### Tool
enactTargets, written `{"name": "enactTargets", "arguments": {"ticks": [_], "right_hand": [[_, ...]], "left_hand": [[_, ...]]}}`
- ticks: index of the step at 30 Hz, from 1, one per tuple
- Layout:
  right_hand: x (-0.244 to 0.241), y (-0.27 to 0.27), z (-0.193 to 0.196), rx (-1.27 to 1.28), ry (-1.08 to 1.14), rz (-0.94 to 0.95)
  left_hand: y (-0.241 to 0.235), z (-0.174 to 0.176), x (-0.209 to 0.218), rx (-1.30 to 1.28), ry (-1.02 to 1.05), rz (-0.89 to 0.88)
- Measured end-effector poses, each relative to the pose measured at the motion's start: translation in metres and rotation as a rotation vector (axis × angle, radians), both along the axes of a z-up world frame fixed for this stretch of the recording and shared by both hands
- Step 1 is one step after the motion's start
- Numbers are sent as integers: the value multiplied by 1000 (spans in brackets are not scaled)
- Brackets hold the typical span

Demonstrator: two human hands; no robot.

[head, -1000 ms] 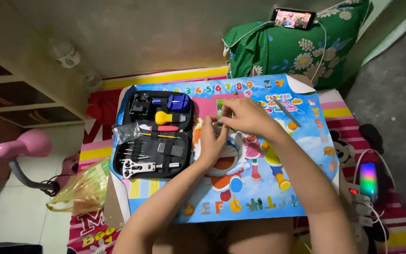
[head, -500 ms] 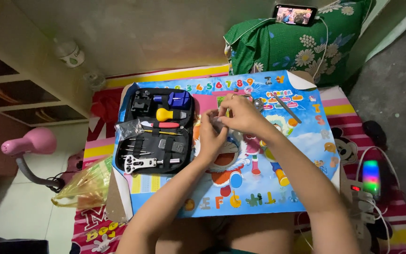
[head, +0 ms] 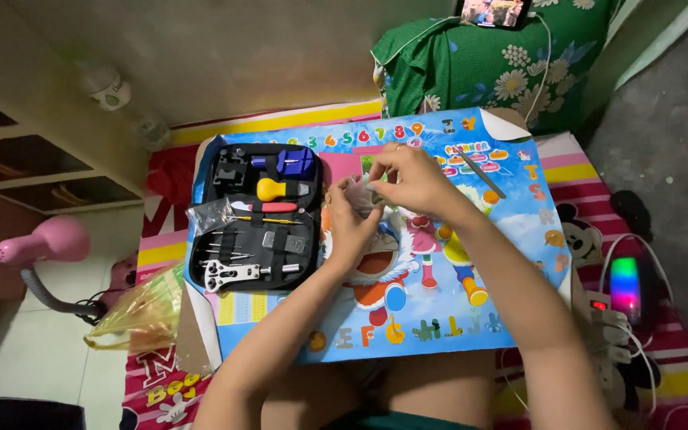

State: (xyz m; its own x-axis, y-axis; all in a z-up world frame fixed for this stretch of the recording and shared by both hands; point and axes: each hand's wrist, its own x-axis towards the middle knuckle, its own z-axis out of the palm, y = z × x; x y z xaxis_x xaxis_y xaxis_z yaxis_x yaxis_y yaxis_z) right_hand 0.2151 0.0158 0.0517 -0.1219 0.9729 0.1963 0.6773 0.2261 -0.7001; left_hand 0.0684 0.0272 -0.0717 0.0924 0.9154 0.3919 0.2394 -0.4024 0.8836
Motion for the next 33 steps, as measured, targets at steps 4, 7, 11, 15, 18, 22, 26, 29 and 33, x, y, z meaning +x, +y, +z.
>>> {"name": "enactTargets", "arguments": {"ticks": [4, 7, 11, 15, 18, 22, 26, 29, 33], "right_hand": [[6, 1, 4, 39, -17, 57], [7, -1, 4, 78, -54, 64], [10, 0, -1, 151, -114, 64], [14, 4, -7, 263, -72, 67], [13, 5, -10, 373, -14, 73], [11, 1, -1, 367, 250, 137], [11, -2, 4, 265, 360, 77], [11, 4, 1, 223, 389, 34], [9, 7, -7, 204, 328, 57]], "left_hand": [[2, -2, 2, 14, -26, -23], [-4, 3, 1, 37, -30, -30], [-9, 12, -2, 105, -25, -11], [3, -17, -4, 237, 39, -12], [-2, 0, -9, 317, -18, -56], [-6, 15, -11, 382, -52, -82], [-10, 33, -18, 431, -143, -134], [-13, 40, -20, 357, -239, -169], [-14, 41, -18, 334, -253, -119]]}}
